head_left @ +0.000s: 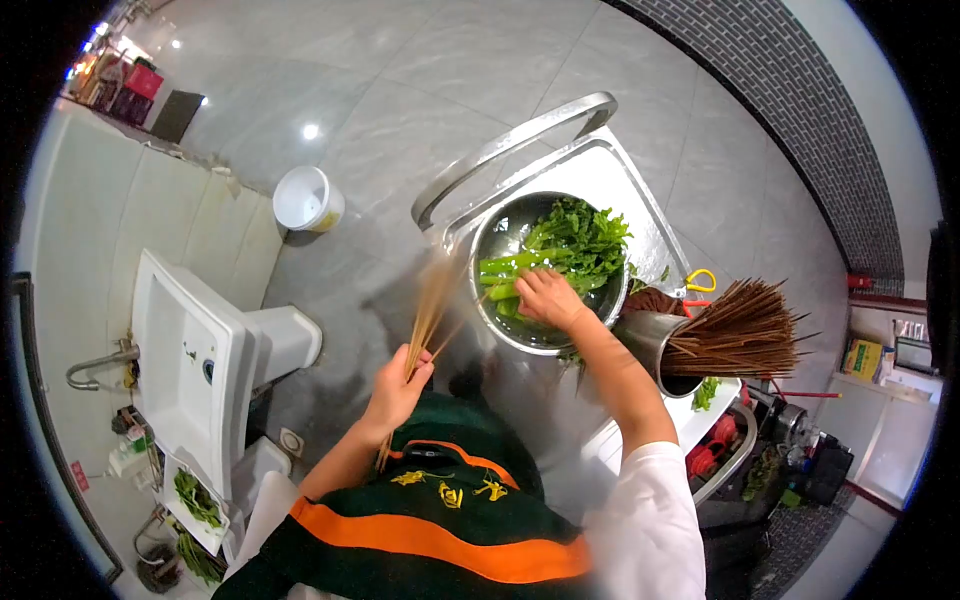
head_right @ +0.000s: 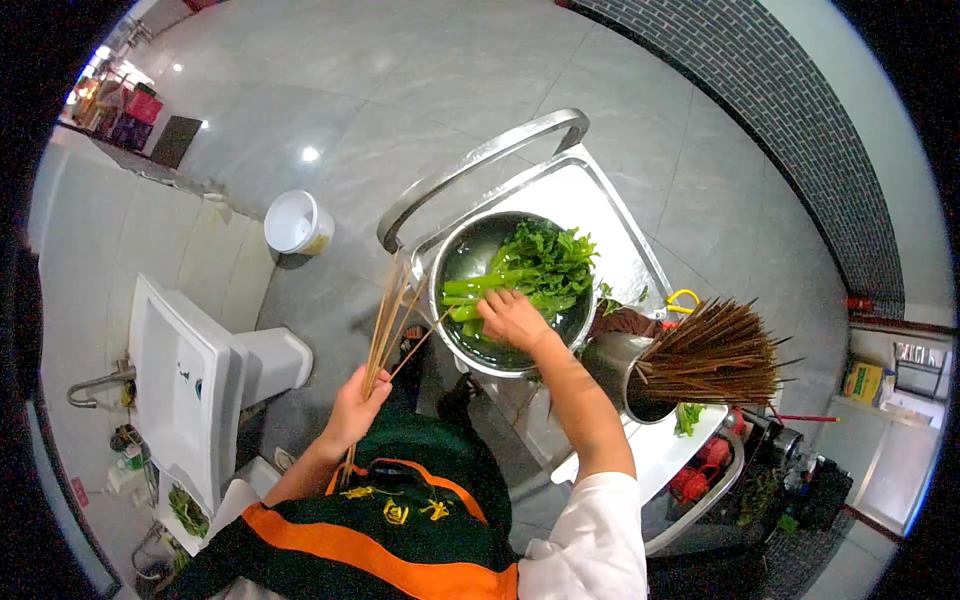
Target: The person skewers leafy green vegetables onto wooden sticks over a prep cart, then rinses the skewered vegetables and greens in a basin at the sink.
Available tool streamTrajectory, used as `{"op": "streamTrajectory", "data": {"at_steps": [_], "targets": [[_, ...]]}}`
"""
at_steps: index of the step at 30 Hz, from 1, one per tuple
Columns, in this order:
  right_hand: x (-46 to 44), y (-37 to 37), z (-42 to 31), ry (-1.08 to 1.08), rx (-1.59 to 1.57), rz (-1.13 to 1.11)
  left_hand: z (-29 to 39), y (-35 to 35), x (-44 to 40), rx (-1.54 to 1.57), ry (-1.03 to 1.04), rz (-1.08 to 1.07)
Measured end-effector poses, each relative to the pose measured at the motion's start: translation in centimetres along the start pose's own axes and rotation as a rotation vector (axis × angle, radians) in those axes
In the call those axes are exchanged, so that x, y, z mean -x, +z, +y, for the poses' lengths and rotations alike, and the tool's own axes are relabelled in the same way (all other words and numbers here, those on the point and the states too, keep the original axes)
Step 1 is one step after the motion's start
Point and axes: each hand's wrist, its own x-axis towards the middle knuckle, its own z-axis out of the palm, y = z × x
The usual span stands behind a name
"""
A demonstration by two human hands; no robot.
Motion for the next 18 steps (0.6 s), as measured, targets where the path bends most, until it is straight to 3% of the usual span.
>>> {"op": "streamTrajectory", "data": {"at_steps": [4,7,16,18], "targets": [[-0.4,-1.1,-0.6,-0.012,0.031,0.073,-0.3,0.4,0.0,-0.027,0.032,0.029],[-0.4,-1.9,-1.4,-0.115,0.035,-0.064,0.0,0.5,0.3,-0.035,-0.019,0.028],[1.5,-1.9,-0.4,-0.059,0.157,-0.056,-0.8,0.5,0.4,-0.016,0.045,0.036],[1.0,-2.0,-0.3,-0.019,0.005,-0.111,-0.9,0.5,0.5,-0.003,0.022,0.038]]}}
